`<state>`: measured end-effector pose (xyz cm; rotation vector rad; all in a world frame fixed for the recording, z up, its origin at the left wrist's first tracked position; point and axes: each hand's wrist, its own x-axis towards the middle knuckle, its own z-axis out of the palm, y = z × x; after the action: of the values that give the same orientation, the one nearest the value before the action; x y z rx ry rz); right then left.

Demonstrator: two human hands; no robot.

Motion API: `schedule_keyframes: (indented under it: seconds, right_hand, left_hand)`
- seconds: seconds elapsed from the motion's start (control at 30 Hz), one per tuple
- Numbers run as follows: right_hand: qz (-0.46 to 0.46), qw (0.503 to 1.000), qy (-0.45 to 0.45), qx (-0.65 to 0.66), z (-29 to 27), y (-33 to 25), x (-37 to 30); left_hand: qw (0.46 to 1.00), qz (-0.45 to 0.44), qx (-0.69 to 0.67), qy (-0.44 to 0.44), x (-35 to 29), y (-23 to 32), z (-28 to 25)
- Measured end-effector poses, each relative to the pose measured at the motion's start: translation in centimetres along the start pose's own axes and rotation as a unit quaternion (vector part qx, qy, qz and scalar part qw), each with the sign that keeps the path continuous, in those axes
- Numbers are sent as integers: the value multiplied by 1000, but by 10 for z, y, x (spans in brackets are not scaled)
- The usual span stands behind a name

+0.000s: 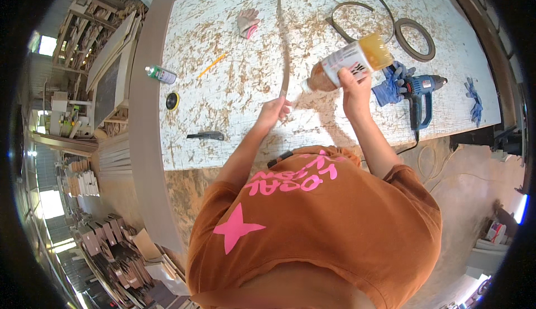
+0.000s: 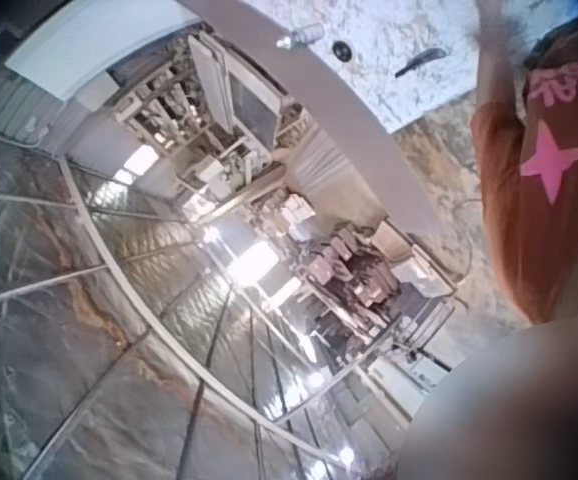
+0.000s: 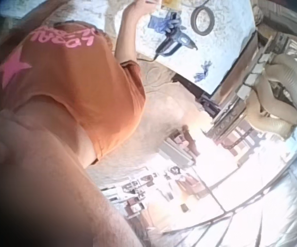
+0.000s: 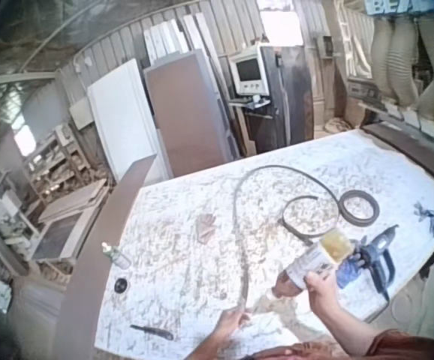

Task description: The person applies a yellow adhesive from a bottle along the edge of a thin wooden strip on a workbench, then moves to apply glue along the edge of a larger flat board. The person holds the bottle and guides it along the edges to deposit a continuous bead of glue.

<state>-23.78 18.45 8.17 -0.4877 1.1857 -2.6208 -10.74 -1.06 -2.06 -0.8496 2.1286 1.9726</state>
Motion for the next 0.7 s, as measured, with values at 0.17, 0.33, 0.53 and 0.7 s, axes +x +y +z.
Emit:
schedule_keyframes:
  seconds: [0.17,0.33,0.53,0.7]
  right_hand:
    - [250,958,68,124,-9,39,-1]
    - [413,885,48,209,-15,69,-2]
    - [496,822,7,278,-2,89,-27]
    - [531,798,5,283,6,95,-43]
  left_hand:
    - [988,39,-147,23,-2,-13,8]
    - [979,-7,-202,15,-8,-5,2]
    - [964,-47,-262,7,5,1,6]
    - [988,-30,-144,40,13,9,-1]
